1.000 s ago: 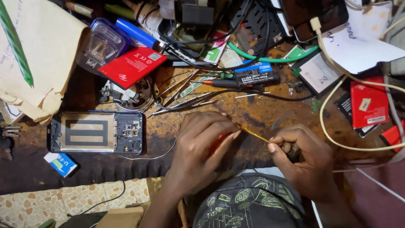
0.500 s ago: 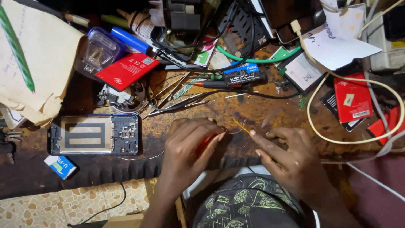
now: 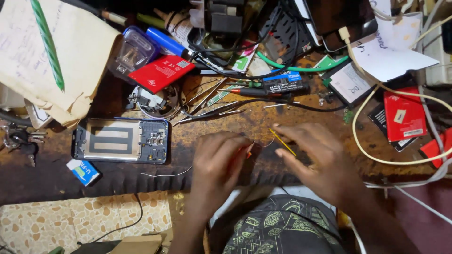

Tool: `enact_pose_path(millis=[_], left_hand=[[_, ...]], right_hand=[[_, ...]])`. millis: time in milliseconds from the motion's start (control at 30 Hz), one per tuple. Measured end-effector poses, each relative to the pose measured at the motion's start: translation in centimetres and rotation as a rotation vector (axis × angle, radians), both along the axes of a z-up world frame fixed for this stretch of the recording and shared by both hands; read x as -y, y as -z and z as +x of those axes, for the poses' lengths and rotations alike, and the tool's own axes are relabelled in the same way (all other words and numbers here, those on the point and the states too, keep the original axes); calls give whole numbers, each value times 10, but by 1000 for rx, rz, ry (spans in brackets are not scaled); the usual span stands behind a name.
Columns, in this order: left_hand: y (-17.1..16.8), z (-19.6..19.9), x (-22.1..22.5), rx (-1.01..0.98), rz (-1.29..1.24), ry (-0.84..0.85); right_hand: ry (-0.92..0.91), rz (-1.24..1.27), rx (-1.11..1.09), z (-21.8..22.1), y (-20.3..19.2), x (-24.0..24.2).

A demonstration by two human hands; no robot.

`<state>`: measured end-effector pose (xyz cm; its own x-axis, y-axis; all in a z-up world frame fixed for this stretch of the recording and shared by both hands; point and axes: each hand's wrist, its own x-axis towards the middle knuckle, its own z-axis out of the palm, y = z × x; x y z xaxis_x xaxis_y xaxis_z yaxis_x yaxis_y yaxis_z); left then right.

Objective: Repairing and inspecting the internal components of a disassembled smartphone on a cluttered workbench.

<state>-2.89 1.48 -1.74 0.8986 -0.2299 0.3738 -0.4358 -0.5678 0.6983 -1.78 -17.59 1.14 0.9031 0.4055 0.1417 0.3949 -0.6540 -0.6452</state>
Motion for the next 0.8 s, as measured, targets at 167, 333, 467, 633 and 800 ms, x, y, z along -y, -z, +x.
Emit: enact_pose_path(millis=[167,333,467,633,800], left_hand=[[-12,1,6,4,260,71],[-15,3,6,-100,440,116],[-13,6,5,-180,484,180],[-8,5,8,-198,509,153],[-10,3,7,-171,416,159]], right_hand=[[-28,-43,87,3,11,-7],[28,-25,32,1,3,-4],[132,83,-27,-3,-8,4],[285,187,-100,-9,-9,18],[252,185,-98,-11,-8,20]])
